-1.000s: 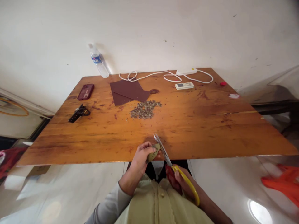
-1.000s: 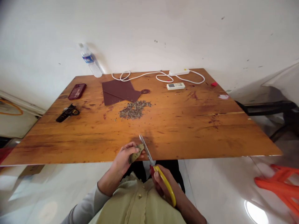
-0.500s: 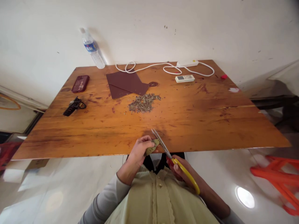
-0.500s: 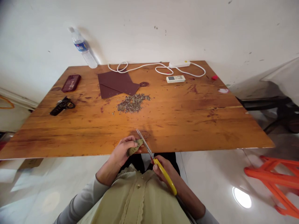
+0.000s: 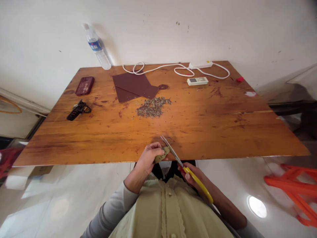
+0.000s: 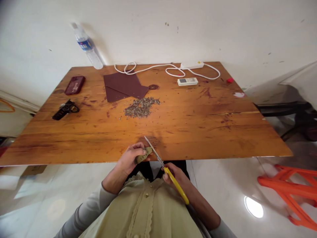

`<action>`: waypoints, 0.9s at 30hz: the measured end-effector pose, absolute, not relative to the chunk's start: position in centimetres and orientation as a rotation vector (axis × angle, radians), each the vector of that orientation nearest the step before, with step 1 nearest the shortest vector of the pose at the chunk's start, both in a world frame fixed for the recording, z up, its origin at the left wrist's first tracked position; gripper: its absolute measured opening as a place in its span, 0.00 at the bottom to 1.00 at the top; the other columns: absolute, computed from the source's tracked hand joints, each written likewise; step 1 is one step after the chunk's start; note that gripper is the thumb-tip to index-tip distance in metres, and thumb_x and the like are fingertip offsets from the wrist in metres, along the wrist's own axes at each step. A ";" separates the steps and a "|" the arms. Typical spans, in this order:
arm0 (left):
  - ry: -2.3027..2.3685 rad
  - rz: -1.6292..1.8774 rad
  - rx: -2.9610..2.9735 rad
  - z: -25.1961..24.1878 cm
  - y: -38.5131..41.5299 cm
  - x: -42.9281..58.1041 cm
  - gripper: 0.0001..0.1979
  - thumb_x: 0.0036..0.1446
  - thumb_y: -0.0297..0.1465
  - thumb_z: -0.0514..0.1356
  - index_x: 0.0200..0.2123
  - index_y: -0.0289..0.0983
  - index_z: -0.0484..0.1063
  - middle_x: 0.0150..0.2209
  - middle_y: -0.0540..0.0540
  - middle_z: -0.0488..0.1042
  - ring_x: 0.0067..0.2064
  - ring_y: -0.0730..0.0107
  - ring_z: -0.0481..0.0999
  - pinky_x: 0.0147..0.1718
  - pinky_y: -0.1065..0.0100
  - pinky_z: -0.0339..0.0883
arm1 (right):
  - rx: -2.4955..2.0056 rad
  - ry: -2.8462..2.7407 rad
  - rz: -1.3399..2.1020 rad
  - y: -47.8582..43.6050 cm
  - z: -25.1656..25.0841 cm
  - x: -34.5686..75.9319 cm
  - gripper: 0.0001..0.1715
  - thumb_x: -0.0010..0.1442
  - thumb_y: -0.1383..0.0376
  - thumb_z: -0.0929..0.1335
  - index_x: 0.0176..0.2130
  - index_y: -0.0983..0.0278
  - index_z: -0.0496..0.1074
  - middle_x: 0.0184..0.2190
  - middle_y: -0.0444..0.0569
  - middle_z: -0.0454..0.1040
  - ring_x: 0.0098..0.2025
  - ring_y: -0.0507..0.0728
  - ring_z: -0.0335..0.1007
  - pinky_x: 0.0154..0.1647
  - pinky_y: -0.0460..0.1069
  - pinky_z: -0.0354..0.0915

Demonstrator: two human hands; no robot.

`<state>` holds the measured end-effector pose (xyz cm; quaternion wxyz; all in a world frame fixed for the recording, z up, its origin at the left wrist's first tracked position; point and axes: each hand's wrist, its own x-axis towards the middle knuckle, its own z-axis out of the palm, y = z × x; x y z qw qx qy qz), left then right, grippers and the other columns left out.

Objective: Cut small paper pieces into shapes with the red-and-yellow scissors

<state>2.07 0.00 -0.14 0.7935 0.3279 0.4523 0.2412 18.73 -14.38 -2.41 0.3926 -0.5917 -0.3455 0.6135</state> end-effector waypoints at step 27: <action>0.956 0.478 0.655 0.3 0.2 2.1 0.10 0.30 0.28 0.67 0.15 0.40 0.66 0.21 0.50 0.71 0.24 0.68 0.73 0.26 0.66 0.70 | -1.447 -0.742 1.660 -15.5 -4.4 19.3 0.43 0.48 0.29 0.72 0.39 0.63 0.70 0.23 0.36 0.57 0.20 0.46 0.40 0.19 0.46 0.42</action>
